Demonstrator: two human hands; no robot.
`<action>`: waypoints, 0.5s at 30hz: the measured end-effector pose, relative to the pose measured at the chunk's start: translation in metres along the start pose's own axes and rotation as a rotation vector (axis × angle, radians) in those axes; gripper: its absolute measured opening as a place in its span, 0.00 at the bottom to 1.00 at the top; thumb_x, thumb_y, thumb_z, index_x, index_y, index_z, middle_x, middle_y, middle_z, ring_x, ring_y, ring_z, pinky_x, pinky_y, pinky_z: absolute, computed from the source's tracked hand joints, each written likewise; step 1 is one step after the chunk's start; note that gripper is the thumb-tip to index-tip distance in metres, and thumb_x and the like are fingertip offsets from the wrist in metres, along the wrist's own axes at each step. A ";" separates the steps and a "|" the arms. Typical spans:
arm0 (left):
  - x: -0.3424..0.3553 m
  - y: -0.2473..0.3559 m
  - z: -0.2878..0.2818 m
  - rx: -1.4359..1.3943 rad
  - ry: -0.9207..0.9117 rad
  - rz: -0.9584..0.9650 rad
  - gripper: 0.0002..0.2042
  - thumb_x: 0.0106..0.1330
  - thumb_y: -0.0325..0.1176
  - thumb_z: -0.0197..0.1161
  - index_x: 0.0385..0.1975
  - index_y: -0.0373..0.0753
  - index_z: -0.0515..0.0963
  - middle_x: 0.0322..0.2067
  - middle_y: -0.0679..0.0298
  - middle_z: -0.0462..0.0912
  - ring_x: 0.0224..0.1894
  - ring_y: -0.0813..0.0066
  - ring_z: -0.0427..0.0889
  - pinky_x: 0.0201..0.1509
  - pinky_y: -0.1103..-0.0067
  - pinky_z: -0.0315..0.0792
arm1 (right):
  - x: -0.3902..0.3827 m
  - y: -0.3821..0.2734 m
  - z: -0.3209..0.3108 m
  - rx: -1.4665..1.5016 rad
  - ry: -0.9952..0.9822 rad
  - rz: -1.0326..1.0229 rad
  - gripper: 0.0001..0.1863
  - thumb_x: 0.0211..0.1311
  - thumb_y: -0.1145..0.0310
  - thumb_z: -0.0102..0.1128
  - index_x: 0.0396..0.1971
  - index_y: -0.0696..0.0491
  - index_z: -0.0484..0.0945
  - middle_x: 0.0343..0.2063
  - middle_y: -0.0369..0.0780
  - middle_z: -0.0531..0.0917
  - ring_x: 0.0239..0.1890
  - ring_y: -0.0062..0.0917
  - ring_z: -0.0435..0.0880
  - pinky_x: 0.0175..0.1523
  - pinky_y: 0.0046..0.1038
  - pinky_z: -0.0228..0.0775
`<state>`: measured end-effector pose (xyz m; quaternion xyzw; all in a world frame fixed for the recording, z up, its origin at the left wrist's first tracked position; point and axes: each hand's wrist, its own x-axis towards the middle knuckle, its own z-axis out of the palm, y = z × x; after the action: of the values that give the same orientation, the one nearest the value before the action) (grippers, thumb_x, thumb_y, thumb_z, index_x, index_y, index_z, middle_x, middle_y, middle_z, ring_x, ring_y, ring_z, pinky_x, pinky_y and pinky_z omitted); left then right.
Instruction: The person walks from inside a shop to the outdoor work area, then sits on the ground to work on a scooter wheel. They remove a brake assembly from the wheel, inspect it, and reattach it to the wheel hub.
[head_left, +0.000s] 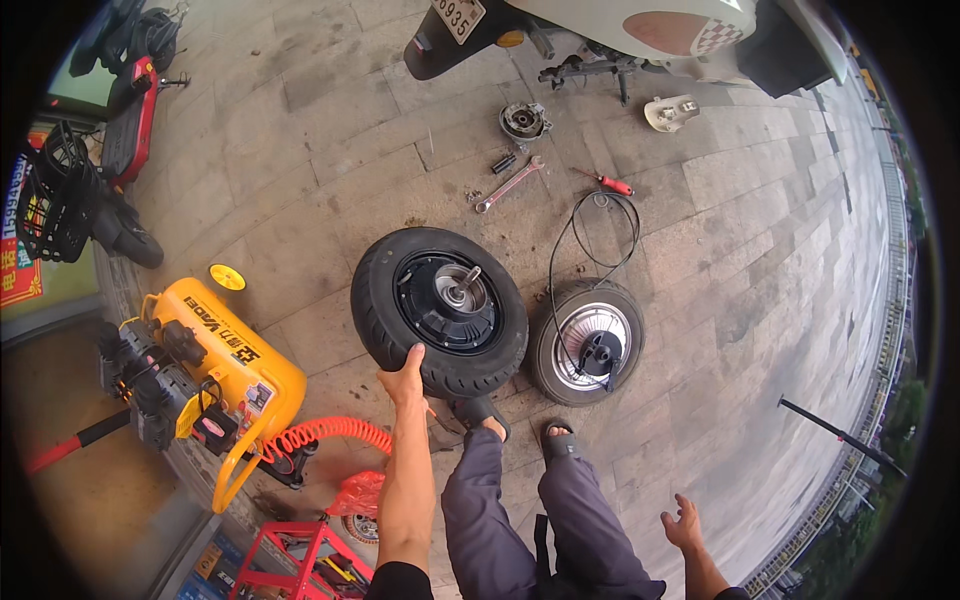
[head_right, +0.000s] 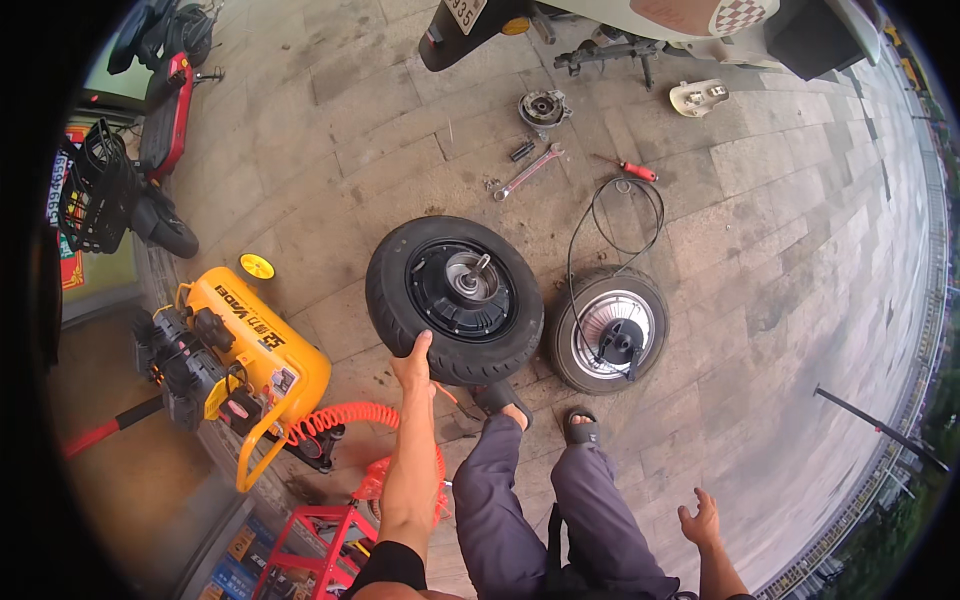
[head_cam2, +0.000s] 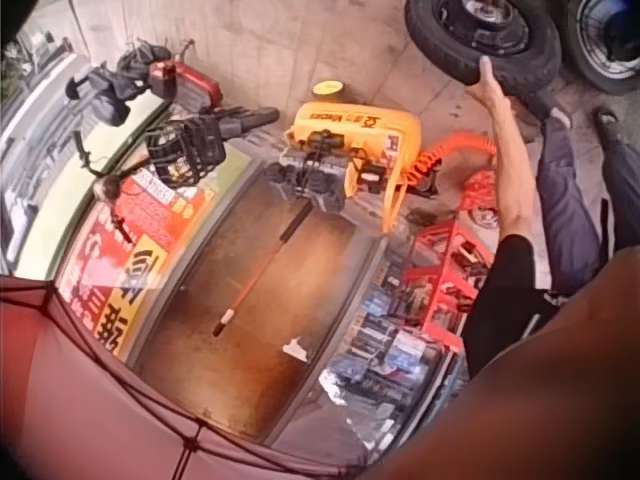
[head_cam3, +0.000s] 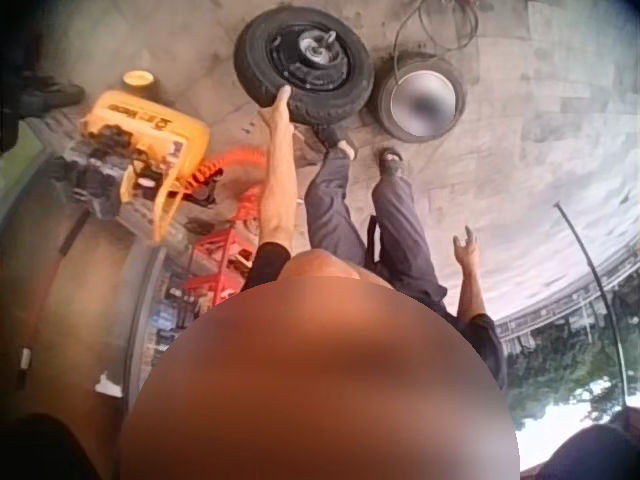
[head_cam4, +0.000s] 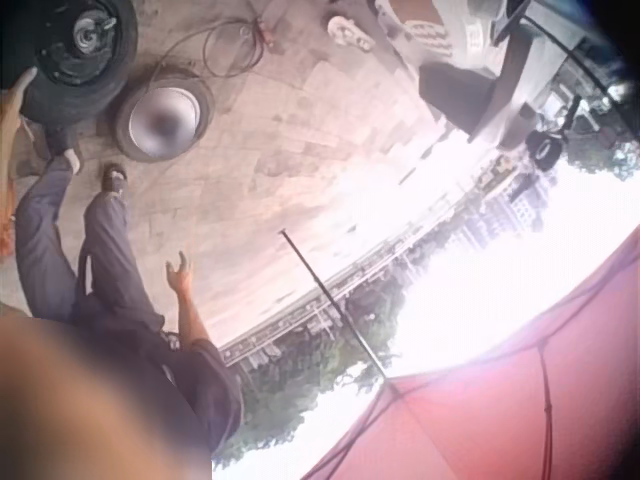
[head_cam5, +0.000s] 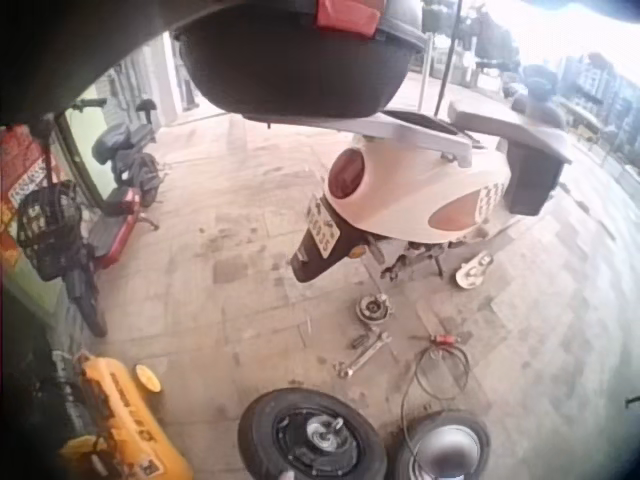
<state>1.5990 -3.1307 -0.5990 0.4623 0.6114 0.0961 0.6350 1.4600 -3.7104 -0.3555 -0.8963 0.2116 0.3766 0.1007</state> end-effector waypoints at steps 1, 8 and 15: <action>-0.007 0.020 0.020 0.124 0.126 -0.063 0.47 0.45 0.37 0.81 0.61 0.21 0.60 0.59 0.42 0.71 0.57 0.56 0.75 0.63 0.67 0.69 | -0.001 -0.025 -0.004 0.049 0.025 -0.110 0.32 0.52 0.66 0.66 0.59 0.59 0.71 0.53 0.52 0.78 0.50 0.43 0.80 0.52 0.38 0.76; -0.024 0.108 0.097 0.205 0.205 -0.298 0.54 0.44 0.45 0.82 0.63 0.21 0.52 0.60 0.37 0.67 0.62 0.48 0.71 0.67 0.63 0.67 | 0.101 -0.295 0.053 1.126 -0.455 0.052 0.29 0.69 0.57 0.60 0.64 0.56 0.67 0.52 0.43 0.78 0.50 0.28 0.79 0.51 0.32 0.74; -0.021 0.131 0.119 0.316 0.267 -0.409 0.57 0.42 0.45 0.84 0.66 0.23 0.51 0.64 0.37 0.64 0.64 0.49 0.70 0.70 0.67 0.64 | 0.175 -0.504 0.129 1.665 -0.630 0.734 0.64 0.45 0.39 0.76 0.74 0.44 0.41 0.69 0.50 0.59 0.66 0.48 0.66 0.65 0.57 0.65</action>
<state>1.7557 -3.1286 -0.5126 0.4057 0.7776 -0.0702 0.4752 1.7174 -3.2711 -0.5605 -0.2731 0.6415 0.3371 0.6327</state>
